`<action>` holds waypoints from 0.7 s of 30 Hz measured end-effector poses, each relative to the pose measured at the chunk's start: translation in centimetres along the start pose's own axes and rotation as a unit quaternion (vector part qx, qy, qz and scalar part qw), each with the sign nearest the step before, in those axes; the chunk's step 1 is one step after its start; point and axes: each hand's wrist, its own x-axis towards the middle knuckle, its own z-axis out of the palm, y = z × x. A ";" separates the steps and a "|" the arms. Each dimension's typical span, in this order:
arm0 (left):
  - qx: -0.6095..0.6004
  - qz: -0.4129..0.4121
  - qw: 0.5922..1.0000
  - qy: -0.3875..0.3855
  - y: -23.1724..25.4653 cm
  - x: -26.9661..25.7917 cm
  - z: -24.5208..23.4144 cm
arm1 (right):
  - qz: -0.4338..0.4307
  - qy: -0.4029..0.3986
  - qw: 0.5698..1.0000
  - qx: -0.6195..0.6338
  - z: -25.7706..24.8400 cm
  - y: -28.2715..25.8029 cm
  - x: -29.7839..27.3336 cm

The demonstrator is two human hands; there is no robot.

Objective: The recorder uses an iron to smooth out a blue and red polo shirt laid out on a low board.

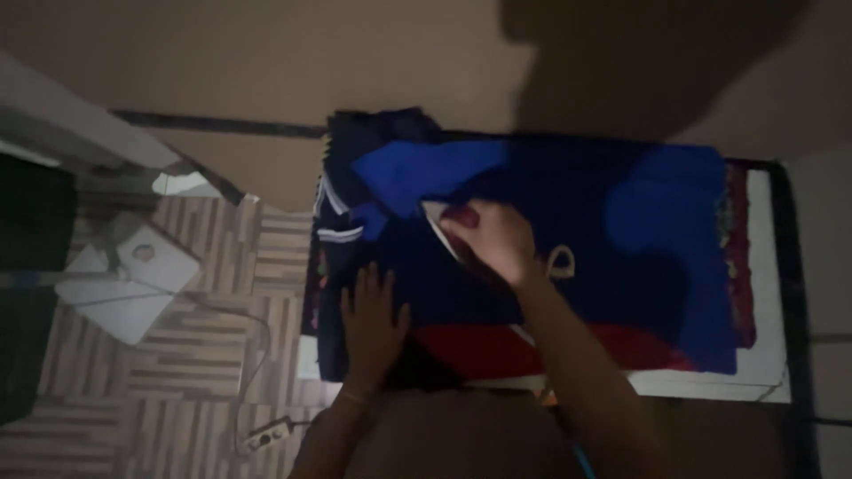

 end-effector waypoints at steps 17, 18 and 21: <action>-0.017 -0.110 0.994 0.017 0.2 -1.5 -2.8 | -0.002 -0.026 0.997 -0.076 0.4 -3.1 0.3; -0.013 -0.116 0.993 0.024 0.1 -1.6 -2.7 | 0.005 -0.063 0.997 -0.055 0.0 -2.8 -0.1; -0.001 -0.125 0.992 0.029 -0.5 -1.9 -2.2 | 0.015 -0.068 0.994 -0.082 0.1 -1.1 -1.1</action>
